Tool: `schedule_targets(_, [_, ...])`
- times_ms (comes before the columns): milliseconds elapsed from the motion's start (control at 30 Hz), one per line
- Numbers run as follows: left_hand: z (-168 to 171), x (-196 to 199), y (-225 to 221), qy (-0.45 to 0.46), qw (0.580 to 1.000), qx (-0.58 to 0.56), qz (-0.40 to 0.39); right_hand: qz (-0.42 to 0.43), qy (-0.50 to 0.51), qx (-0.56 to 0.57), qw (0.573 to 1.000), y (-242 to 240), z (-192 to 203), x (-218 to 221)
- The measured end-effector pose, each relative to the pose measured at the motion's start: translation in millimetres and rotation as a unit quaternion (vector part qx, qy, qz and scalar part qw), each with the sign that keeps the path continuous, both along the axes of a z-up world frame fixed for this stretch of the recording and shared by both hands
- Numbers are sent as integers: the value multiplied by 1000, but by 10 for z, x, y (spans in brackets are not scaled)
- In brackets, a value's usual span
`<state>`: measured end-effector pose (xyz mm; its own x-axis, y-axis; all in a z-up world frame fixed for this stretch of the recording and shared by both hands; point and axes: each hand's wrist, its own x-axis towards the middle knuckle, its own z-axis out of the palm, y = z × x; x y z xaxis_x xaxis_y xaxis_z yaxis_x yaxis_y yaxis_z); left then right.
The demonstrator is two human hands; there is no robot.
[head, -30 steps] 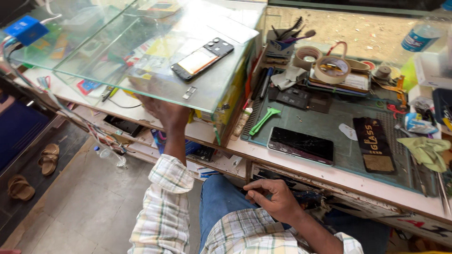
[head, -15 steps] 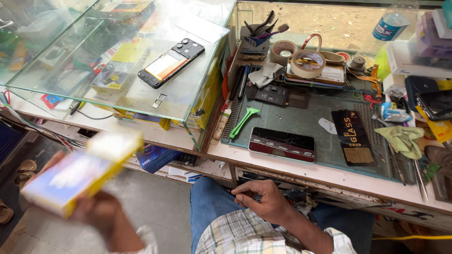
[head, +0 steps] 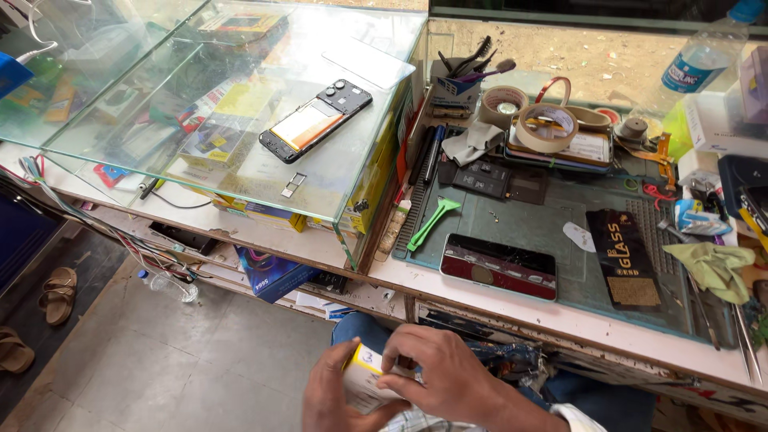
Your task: The person cleans a smartphone screen with a cloth. They open a box, remove a screen protector, peel off the backing film, and align the protector over the phone's display.
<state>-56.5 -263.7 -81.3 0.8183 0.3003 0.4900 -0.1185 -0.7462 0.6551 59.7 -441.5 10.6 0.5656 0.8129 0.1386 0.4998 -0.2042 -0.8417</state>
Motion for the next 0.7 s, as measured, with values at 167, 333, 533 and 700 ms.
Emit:
schedule_targets(167, [-67, -43, 237, 36, 998, -18, -42, -20, -17, 43, 999, -56, -170, 15])
schedule_targets(333, [-94, 53, 208, 90, 978, -129, -134, 18, -45, 13, 999, -17, -156, 66])
schedule_targets(533, [118, 28, 326, 325, 767, -461, -305, 237, -6, 44, 970, -141, 76, 48])
schedule_targets(700, [276, 111, 139, 237, 771, -492, -326, 137, -183, 169, 959, -139, 64, 118])
